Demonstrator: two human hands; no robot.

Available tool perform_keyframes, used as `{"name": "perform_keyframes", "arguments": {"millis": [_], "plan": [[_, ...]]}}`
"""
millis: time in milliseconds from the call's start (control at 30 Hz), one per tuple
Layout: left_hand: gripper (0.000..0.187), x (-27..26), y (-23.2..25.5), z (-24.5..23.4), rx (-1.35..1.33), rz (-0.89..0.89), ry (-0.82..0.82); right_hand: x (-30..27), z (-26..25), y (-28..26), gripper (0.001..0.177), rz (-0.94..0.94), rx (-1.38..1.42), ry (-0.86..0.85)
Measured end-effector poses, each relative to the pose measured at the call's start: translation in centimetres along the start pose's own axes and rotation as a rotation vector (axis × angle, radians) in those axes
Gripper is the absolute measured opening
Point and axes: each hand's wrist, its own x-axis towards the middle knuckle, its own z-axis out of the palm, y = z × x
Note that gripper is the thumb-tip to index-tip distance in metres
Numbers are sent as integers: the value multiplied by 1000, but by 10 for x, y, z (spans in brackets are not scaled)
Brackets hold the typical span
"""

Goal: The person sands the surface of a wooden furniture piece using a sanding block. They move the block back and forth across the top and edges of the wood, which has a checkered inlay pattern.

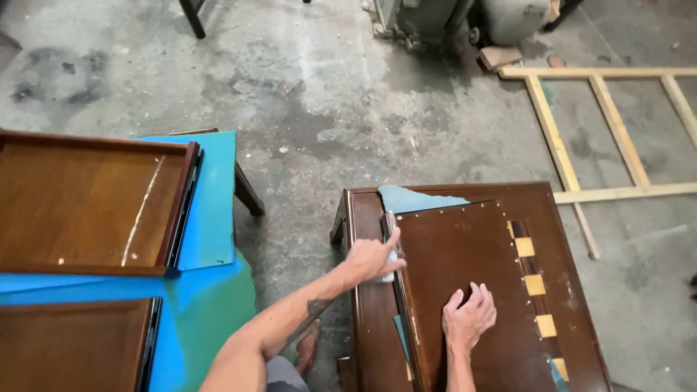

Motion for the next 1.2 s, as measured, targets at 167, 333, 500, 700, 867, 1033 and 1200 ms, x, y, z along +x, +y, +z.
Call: {"name": "perform_keyframes", "arguments": {"millis": [167, 333, 500, 700, 867, 1033, 1200], "plan": [[83, -51, 40, 0, -57, 123, -141, 0, 1, 2, 36, -7, 4, 9], [52, -108, 61, 13, -454, 81, -148, 2, 6, 2, 35, 12, 31, 30], [17, -161, 70, 49, -825, 4, -22, 3, 8, 8, 34, -8, 37, 50], [30, -212, 80, 49, -741, -231, 48, 14, -24, 2, 40, -78, 497, 88], [32, -227, 97, 54, -719, -237, 100, -38, -190, -72, 30, -334, 937, -431], [36, -202, 111, 88, -881, -61, 230, -101, -217, -58, 47, -608, 918, -725], [81, -222, 139, 59, -1224, -296, -180, -134, -230, -35, 53, -443, 882, -699]]}}
